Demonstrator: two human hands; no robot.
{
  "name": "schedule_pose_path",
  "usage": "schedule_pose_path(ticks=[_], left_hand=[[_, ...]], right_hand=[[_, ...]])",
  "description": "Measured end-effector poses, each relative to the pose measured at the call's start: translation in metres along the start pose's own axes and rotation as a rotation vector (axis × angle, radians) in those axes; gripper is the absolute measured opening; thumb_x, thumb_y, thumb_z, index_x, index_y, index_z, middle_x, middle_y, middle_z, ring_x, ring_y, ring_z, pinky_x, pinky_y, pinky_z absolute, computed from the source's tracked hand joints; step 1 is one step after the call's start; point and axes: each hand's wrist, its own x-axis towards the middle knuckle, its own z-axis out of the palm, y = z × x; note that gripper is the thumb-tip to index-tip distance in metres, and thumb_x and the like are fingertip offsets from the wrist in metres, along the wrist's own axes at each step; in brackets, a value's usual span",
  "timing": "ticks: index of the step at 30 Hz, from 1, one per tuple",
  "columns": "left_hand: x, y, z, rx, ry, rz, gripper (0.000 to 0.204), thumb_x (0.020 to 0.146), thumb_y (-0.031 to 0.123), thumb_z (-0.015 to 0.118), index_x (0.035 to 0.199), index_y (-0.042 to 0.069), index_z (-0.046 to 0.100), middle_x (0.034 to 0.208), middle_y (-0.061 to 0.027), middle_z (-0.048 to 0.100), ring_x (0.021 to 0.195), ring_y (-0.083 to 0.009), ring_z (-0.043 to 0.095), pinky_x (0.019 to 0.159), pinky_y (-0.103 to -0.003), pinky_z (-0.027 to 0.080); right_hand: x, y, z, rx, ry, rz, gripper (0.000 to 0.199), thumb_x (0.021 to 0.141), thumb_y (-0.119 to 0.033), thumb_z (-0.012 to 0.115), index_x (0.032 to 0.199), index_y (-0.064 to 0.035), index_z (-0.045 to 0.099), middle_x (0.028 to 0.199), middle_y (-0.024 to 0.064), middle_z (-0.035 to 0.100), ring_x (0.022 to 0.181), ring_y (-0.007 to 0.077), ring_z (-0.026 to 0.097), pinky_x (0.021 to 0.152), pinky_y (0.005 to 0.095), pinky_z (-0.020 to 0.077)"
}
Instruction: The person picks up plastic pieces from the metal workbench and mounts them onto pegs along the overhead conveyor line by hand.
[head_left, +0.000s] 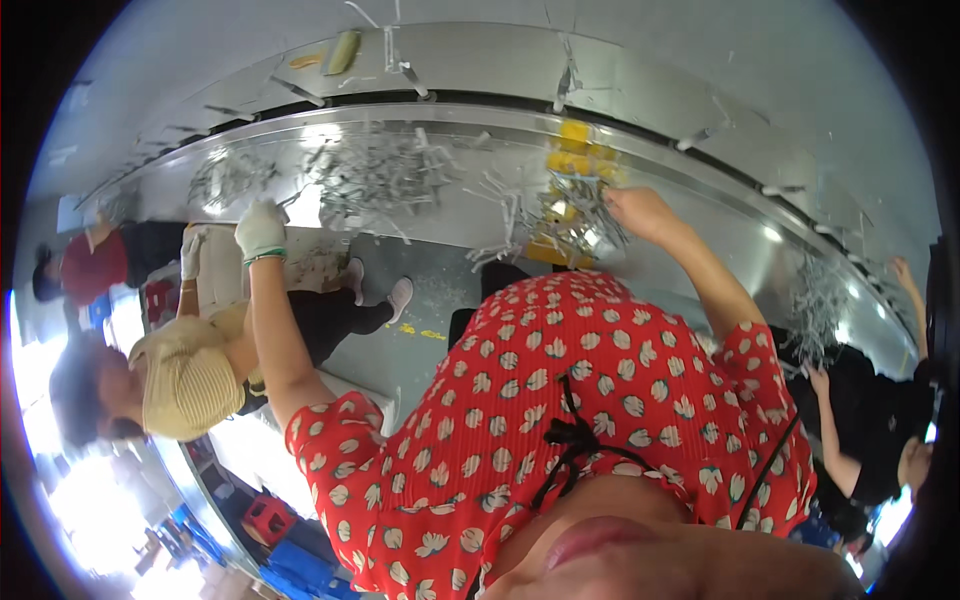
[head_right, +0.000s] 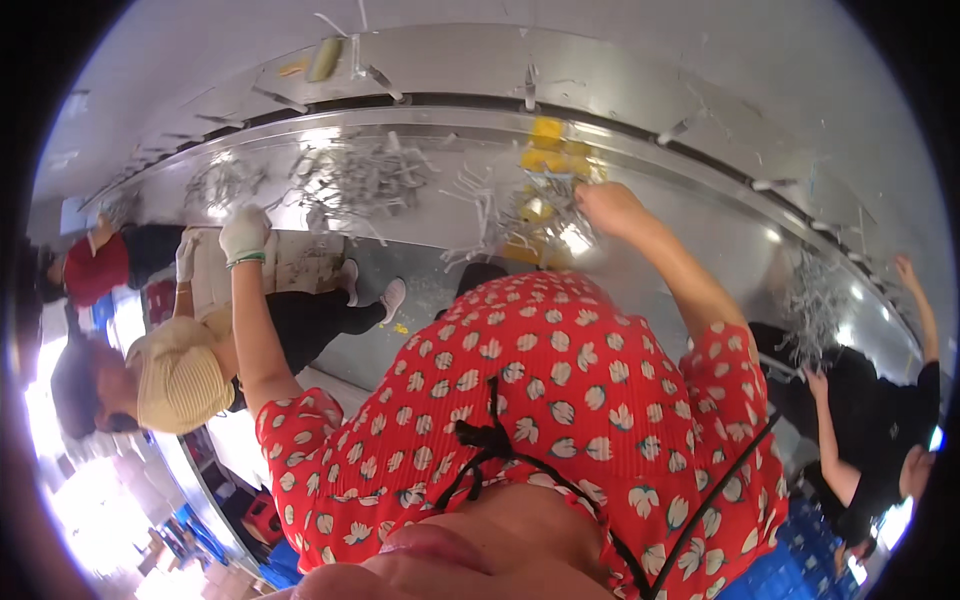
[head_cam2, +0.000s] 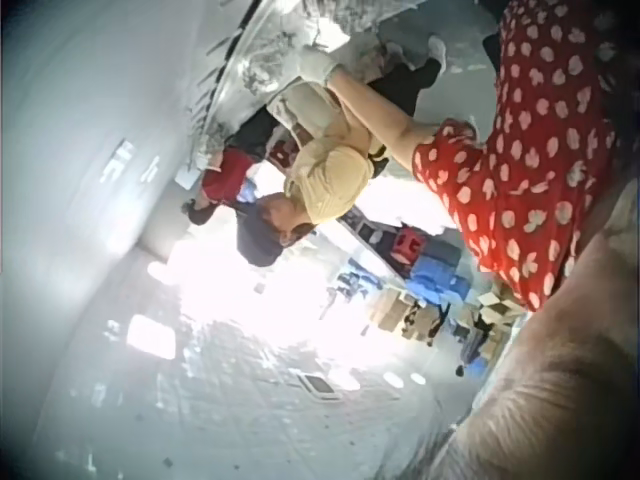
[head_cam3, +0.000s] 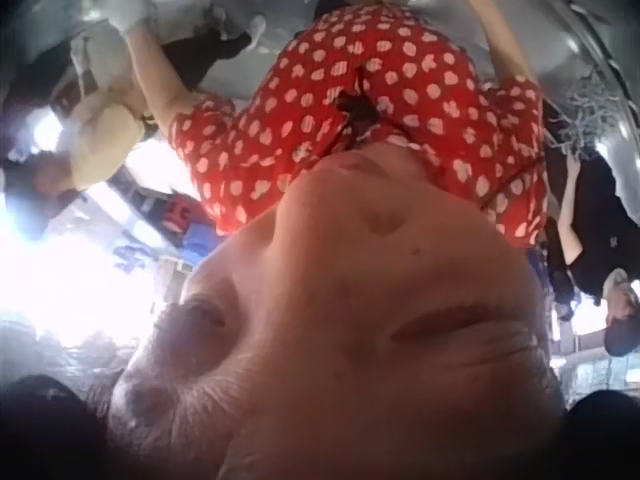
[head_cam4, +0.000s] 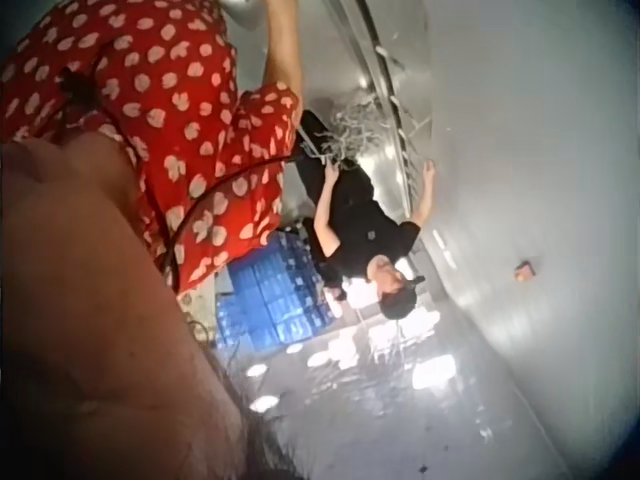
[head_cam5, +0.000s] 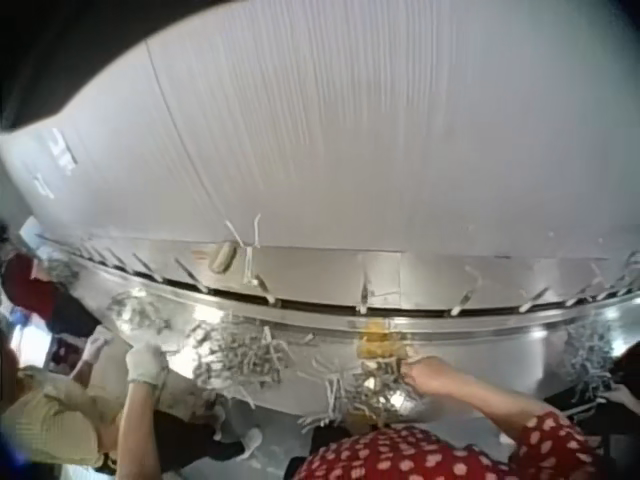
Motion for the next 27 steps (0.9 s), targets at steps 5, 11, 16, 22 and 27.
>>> schedule_pose_path(ticks=[5, 11, 16, 22, 27], left_hand=[[-0.004, 0.003, -0.019, -0.017, 0.082, -0.008, 0.022, 0.079, 0.027, 0.055, 0.070, 0.015, 0.071, 0.074, -0.0116, 0.068, 0.066, -0.0324, 0.065, 0.057, -0.047, 0.049], [0.017, 0.024, -0.015, 0.029, -0.010, 0.068, 0.024, 0.081, 0.025, 0.053, 0.071, 0.012, 0.071, 0.074, -0.0141, 0.068, 0.064, -0.0328, 0.065, 0.056, -0.046, 0.049], [0.014, 0.000, -0.007, 0.039, 0.009, -0.089, 0.025, 0.083, 0.023, 0.055, 0.071, 0.008, 0.070, 0.073, -0.0150, 0.068, 0.064, -0.0314, 0.066, 0.054, -0.043, 0.050], [0.006, -0.005, -0.016, 0.035, 0.051, 0.050, 0.023, 0.081, 0.024, 0.057, 0.070, 0.009, 0.071, 0.069, -0.0131, 0.068, 0.063, -0.0295, 0.067, 0.053, -0.042, 0.051], [0.006, 0.005, -0.041, -0.091, -0.004, -0.082, 0.022, 0.081, 0.025, 0.058, 0.071, 0.011, 0.072, 0.074, -0.0135, 0.069, 0.068, -0.0289, 0.068, 0.055, -0.041, 0.052]], right_hand=[[0.006, 0.007, -0.024, 0.294, -0.160, -0.025, 0.020, 0.087, -0.024, 0.056, 0.094, -0.0071, 0.065, 0.086, 0.0136, 0.068, 0.080, 0.0343, 0.065, 0.071, 0.0451, 0.0497], [0.057, 0.001, -0.008, -0.062, 0.019, 0.052, 0.023, 0.085, -0.029, 0.062, 0.091, -0.0065, 0.066, 0.084, 0.0153, 0.068, 0.079, 0.0332, 0.066, 0.067, 0.0435, 0.0514], [0.078, 0.000, 0.027, -0.212, 0.093, -0.054, 0.021, 0.079, -0.024, 0.064, 0.084, -0.0039, 0.067, 0.081, 0.0196, 0.067, 0.075, 0.0352, 0.066, 0.064, 0.0469, 0.0521], [0.066, -0.005, 0.014, -0.213, 0.223, -0.112, 0.015, 0.079, -0.016, 0.061, 0.076, -0.0017, 0.065, 0.080, 0.0182, 0.066, 0.076, 0.0345, 0.066, 0.066, 0.0458, 0.0519], [0.056, -0.013, 0.000, -0.304, 0.248, -0.128, 0.012, 0.077, -0.010, 0.058, 0.080, -0.0003, 0.064, 0.081, 0.0185, 0.066, 0.077, 0.0343, 0.066, 0.066, 0.0429, 0.0531]])
